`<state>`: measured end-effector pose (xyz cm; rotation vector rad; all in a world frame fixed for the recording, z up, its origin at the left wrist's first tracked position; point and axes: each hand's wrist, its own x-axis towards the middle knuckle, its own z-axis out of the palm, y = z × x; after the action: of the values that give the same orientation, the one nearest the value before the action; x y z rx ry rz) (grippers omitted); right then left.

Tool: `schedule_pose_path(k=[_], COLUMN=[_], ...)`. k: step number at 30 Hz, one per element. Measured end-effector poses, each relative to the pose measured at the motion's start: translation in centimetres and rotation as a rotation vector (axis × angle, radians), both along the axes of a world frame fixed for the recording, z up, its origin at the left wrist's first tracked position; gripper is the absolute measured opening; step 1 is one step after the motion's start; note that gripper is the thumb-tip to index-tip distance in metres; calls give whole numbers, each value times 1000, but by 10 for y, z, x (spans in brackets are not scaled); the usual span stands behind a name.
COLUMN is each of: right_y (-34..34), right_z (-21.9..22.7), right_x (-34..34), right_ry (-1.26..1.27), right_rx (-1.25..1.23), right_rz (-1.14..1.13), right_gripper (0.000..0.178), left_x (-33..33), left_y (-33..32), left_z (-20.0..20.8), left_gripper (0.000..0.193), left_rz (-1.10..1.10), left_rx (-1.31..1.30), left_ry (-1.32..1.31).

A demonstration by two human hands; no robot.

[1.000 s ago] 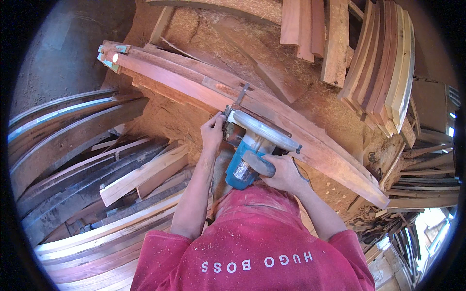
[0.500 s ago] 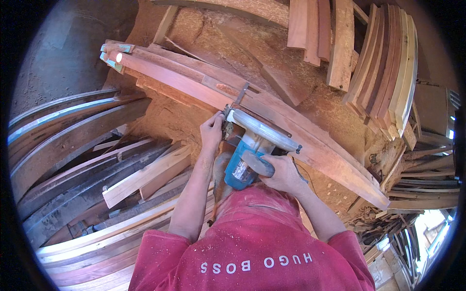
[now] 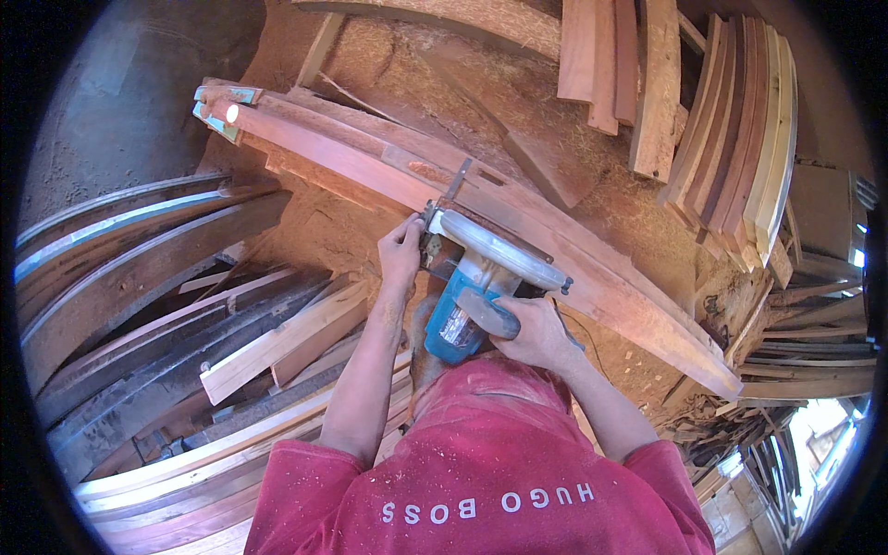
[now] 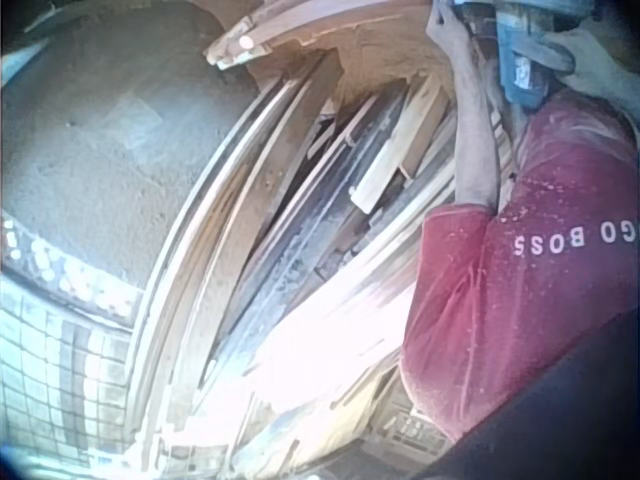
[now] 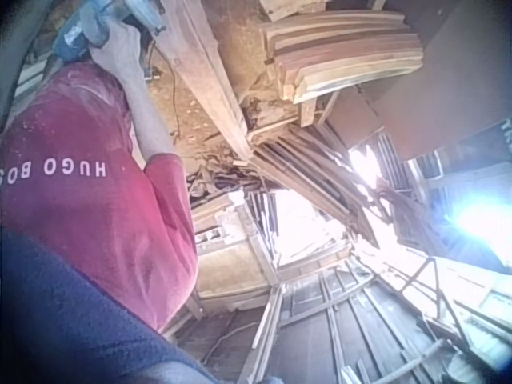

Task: The person uses a circular saw to cut along a marked line on a piece of wood, then moves several other wooden planks, and finally cuts another line on a different piece of wood.

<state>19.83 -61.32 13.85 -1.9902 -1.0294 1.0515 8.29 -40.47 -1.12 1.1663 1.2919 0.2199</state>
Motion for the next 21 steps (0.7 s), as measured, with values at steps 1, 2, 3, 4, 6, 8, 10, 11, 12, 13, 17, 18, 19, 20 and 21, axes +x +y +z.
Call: schedule_pose_path(k=[1, 2, 3, 4, 6, 8, 10, 11, 12, 13, 17, 18, 19, 20, 21], right_y=[2, 4, 6, 7, 11, 15, 19, 22, 25, 27, 34, 36, 37, 38, 39], right_z=[0, 0, 0, 1, 1, 2, 5, 6, 8, 9, 7, 6, 4, 3, 2], right_x=[0, -1, -2, -2, -3, -3, -3, -2, -2, -2, -6, -8, -9, -11, -12], right_ry=[3, 2, -4, -9, -11, -12, 4, 4, 14, 23, 26, 16, 5, 5, 5], right_rx=[3, 3, 10, 19, 22, 25, -66, -66, -63, -60, -77, -32, 11, 11, 16], right_rz=[-2, -3, -7, -10, -7, -3, 53, 53, 54, 54, 50, 28, 3, 2, -9], right_gripper=[34, 34, 35, 35, 36, 36, 36, 36, 35, 35, 35, 35, 36, 36, 35], left_x=[0, 0, 1, 0, -2, -5, -6, -7, -8, -7, -11, -12, -11, -10, -10], left_y=[2, 4, 5, 7, 11, 16, 20, 22, 24, 26, 33, 35, 37, 39, 40], left_z=[1, 2, 4, 3, 2, -1, -3, -3, -3, -2, -2, -3, -2, -1, 1], left_gripper=[35, 35, 35, 35, 36, 38, 38, 38, 38, 38, 37, 37, 37, 37, 37], left_rz=[-8, -9, 0, 10, 20, 30, 20, 20, 6, -9, 1, 9, 14, 13, 22], left_rx=[4, 4, -4, -11, -19, -26, -1, -1, 23, 46, 24, 23, 21, 21, 12], left_ry=[11, 11, 5, 0, -10, -19, -22, -22, -26, -31, -23, -31, -39, -40, -36])
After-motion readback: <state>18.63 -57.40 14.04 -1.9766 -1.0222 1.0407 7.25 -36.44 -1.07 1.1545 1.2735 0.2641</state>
